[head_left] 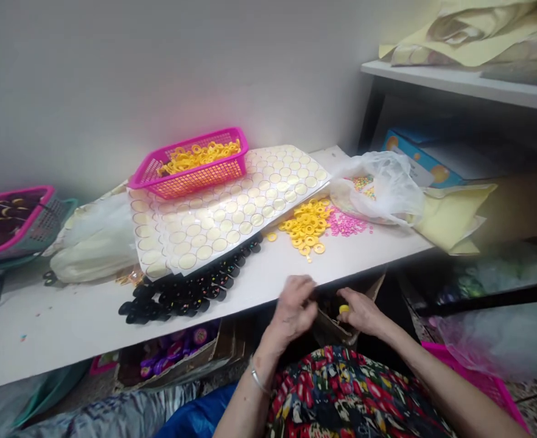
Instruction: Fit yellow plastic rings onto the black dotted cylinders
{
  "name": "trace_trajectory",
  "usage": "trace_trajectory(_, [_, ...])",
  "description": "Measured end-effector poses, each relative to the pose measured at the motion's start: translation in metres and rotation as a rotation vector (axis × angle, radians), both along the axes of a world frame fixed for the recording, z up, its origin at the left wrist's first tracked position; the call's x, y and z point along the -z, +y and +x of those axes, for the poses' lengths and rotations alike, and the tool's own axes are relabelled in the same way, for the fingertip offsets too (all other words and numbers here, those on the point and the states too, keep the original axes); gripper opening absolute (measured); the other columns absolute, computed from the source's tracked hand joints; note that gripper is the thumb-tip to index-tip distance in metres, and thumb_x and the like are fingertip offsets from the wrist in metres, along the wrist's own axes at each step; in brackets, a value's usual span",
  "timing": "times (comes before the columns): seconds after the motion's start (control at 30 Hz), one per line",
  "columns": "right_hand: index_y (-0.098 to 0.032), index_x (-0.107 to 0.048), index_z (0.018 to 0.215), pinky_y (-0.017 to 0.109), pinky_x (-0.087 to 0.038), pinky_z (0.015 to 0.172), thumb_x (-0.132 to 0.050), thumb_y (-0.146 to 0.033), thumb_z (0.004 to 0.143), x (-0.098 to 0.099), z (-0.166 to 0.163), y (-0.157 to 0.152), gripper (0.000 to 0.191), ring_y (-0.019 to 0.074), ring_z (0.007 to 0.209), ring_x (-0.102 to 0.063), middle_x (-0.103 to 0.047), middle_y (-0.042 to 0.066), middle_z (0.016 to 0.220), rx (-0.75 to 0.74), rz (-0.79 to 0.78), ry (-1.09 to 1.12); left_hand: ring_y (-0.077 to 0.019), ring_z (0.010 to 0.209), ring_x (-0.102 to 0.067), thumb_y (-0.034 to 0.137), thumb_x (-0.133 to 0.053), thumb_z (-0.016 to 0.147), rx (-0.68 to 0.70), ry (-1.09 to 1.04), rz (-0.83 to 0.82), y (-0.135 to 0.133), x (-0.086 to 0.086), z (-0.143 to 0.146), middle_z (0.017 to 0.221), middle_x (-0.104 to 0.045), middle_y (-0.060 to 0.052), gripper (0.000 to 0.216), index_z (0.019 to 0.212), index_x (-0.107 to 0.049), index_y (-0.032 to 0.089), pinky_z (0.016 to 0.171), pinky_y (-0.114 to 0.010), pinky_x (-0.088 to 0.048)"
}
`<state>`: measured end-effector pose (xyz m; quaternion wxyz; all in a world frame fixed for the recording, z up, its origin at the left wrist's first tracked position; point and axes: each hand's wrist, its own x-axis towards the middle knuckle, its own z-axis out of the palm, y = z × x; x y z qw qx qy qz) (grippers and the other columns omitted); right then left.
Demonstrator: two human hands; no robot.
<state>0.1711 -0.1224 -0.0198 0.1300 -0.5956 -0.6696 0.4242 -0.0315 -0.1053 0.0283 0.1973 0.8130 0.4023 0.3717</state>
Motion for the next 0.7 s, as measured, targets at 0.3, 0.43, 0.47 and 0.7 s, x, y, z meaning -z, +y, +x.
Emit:
trace_trajectory(0.3, [-0.011, -0.059, 0.101, 0.031, -0.040, 0.078, -0.046, -0.010, 0.069, 0.009, -0.006, 0.018, 0.034, 0.0235, 0.093, -0.058, -0.063, 0.014, 0.094, -0.182, 0.061, -0.362, -0.0108, 0.058, -0.052, 0.014, -0.050, 0.066, -0.605, 0.044, -0.016, 0.059, 0.015, -0.049, 0.088, -0.061, -0.005, 0.022, 0.082, -0.064, 0.016, 0.058, -0.025, -0.043])
trace_trajectory(0.43, [-0.009, -0.058, 0.100, 0.030, -0.039, 0.081, -0.047, -0.010, 0.068, 0.001, 0.008, 0.015, 0.034, 0.0230, 0.097, -0.055, -0.060, 0.016, 0.101, -0.163, 0.069, -0.225, -0.0115, 0.057, -0.051, 0.014, -0.049, 0.067, -0.730, 0.149, 0.031, 0.068, 0.017, -0.051, 0.086, -0.061, -0.005, 0.021, 0.081, -0.063, 0.015, 0.058, -0.025, -0.041])
trace_trajectory(0.47, [-0.010, -0.059, 0.097, 0.029, -0.040, 0.078, -0.048, -0.012, 0.069, -0.006, 0.011, 0.014, 0.031, 0.0215, 0.093, -0.056, -0.061, 0.014, 0.097, -0.163, 0.049, -0.153, -0.0122, 0.058, -0.052, 0.014, -0.048, 0.068, -0.717, 0.175, 0.032, 0.070, 0.017, -0.051, 0.083, -0.061, -0.005, 0.019, 0.080, -0.063, 0.015, 0.059, -0.025, -0.041])
trace_trajectory(0.7, [-0.016, -0.058, 0.075, 0.023, -0.037, 0.053, -0.050, -0.031, 0.075, -0.065, 0.014, 0.038, 0.016, 0.0106, 0.051, -0.047, -0.049, -0.004, 0.053, 0.097, 0.024, 0.375, -0.0183, 0.071, -0.056, 0.018, -0.047, 0.072, -0.862, 0.258, 0.036, 0.079, 0.012, -0.052, 0.084, -0.060, -0.009, 0.021, 0.088, -0.059, 0.013, 0.067, -0.029, -0.043])
